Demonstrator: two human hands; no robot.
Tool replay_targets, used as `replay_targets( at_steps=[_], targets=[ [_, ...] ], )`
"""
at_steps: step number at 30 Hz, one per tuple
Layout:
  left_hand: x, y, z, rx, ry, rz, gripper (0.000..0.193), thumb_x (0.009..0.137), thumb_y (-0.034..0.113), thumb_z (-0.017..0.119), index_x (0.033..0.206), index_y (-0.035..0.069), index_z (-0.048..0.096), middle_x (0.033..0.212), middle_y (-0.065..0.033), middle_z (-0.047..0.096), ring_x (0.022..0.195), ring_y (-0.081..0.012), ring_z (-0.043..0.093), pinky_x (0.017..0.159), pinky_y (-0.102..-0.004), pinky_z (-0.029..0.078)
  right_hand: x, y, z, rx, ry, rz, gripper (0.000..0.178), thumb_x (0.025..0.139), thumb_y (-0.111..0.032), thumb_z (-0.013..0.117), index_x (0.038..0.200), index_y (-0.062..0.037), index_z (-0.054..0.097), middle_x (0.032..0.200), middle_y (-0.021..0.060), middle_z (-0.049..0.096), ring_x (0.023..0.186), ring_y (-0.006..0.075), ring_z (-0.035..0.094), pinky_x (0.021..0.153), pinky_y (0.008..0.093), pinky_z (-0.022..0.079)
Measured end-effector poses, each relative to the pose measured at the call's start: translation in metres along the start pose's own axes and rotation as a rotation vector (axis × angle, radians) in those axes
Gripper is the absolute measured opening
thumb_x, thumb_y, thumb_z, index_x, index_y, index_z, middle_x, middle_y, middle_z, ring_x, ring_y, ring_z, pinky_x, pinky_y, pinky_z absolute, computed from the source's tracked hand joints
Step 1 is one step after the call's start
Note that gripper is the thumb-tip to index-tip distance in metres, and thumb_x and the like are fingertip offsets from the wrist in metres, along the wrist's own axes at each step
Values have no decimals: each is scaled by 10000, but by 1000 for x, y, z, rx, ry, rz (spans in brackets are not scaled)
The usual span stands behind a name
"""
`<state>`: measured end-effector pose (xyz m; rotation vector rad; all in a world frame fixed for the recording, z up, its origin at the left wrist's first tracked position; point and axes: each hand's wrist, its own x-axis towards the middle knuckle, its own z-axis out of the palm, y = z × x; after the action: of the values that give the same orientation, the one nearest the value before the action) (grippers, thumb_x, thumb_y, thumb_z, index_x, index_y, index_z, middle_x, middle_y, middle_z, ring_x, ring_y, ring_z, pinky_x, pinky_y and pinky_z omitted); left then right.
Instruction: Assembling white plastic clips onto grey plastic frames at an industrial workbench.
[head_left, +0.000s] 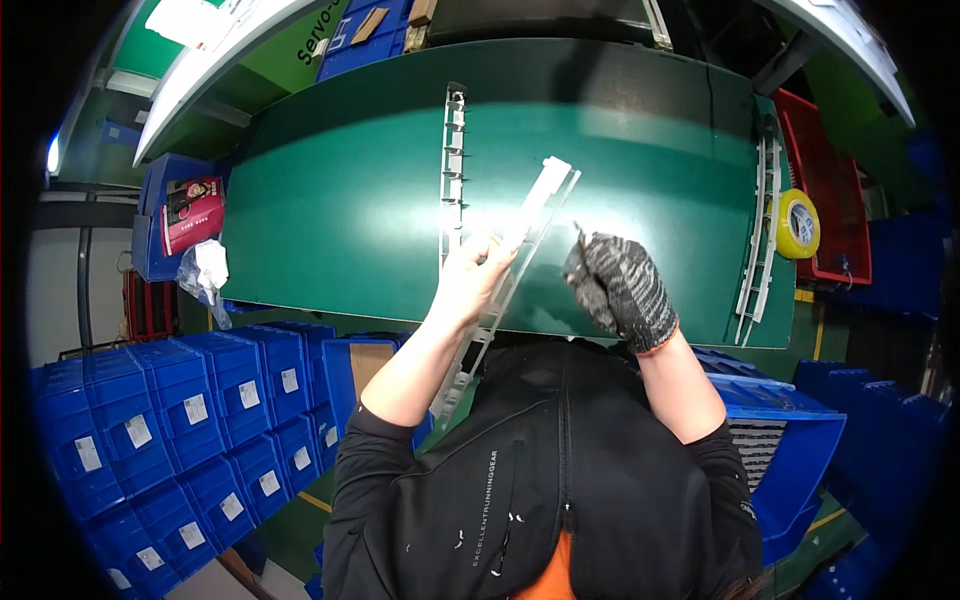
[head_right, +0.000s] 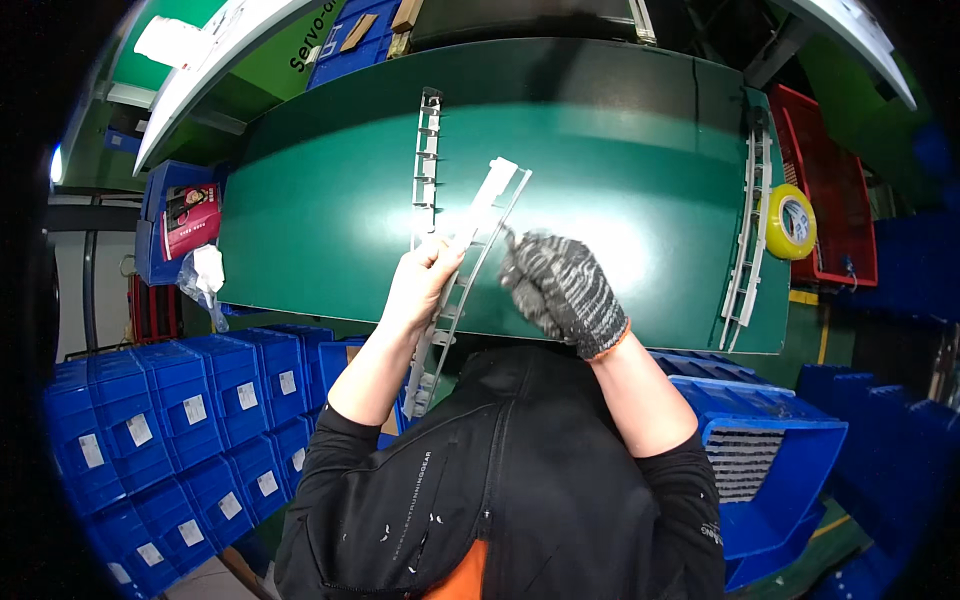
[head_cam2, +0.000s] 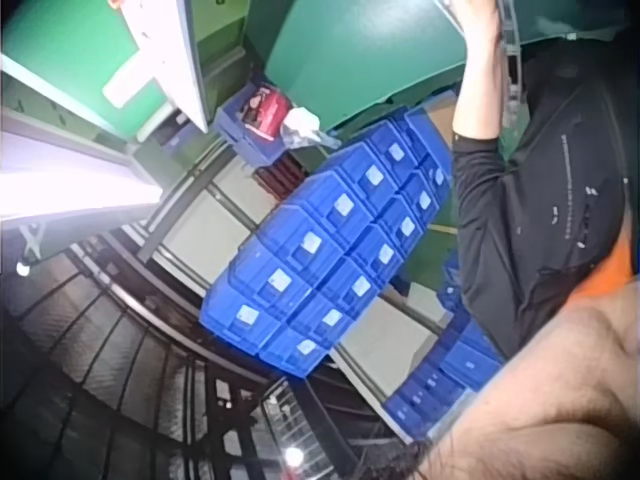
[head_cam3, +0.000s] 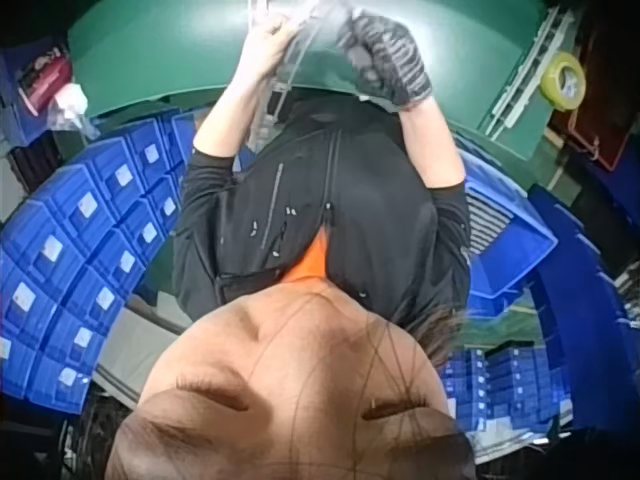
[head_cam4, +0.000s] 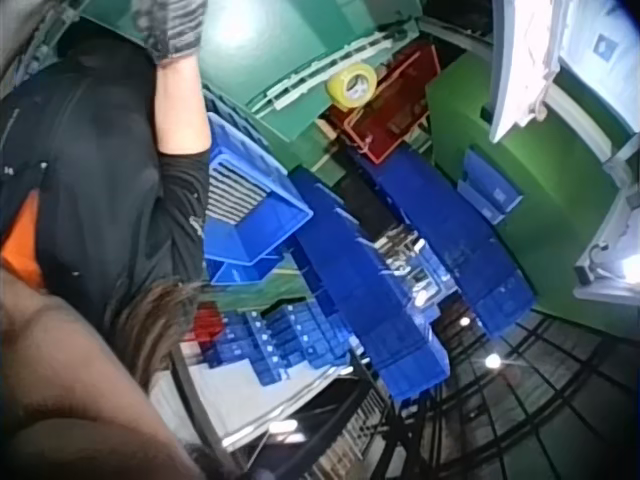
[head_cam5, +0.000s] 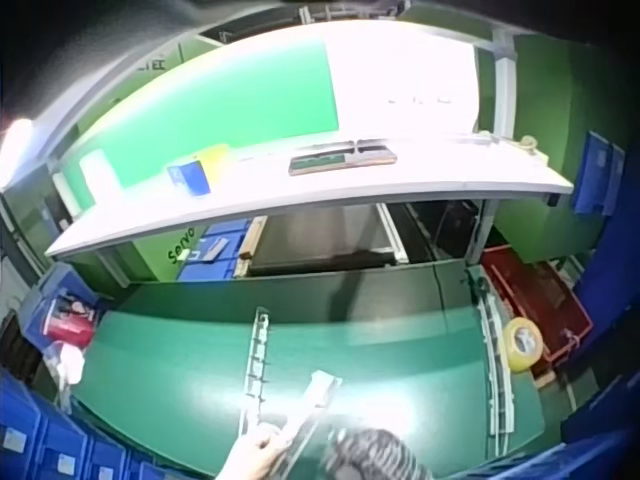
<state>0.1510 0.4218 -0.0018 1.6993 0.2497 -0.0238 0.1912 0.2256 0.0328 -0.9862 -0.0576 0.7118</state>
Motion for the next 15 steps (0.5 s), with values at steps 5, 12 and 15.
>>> replay_targets(
  at_steps=[5, 12, 15],
  targets=[
    [1, 2, 11, -239, -196, -227, 161, 831, 210, 581, 782, 58, 569, 678, 42, 452, 623, -44, 401, 580, -206, 325, 7, 21, 5, -137, 298, -177, 129, 847, -142, 555, 867, -16, 577, 606, 17, 544, 449, 67, 477, 390, 196, 361],
    [-6, 5, -28, -115, -408, -226, 239, 856, 207, 511, 1011, 34, 568, 919, -28, 586, 864, -92, 528, 766, -241, 419, 14, -38, -31, 196, 576, -392, 120, 831, -134, 541, 866, -19, 543, 586, 7, 482, 401, 69, 394, 343, 183, 310],
    [-20, -6, -49, 15, -522, -270, 280, 865, 252, 500, 974, 9, 585, 832, -12, 587, 766, -87, 529, 721, -243, 432, 10, -68, -51, 288, 556, -500, 115, 846, -130, 528, 923, -46, 538, 596, -11, 477, 405, 36, 373, 316, 147, 275]
  ],
)
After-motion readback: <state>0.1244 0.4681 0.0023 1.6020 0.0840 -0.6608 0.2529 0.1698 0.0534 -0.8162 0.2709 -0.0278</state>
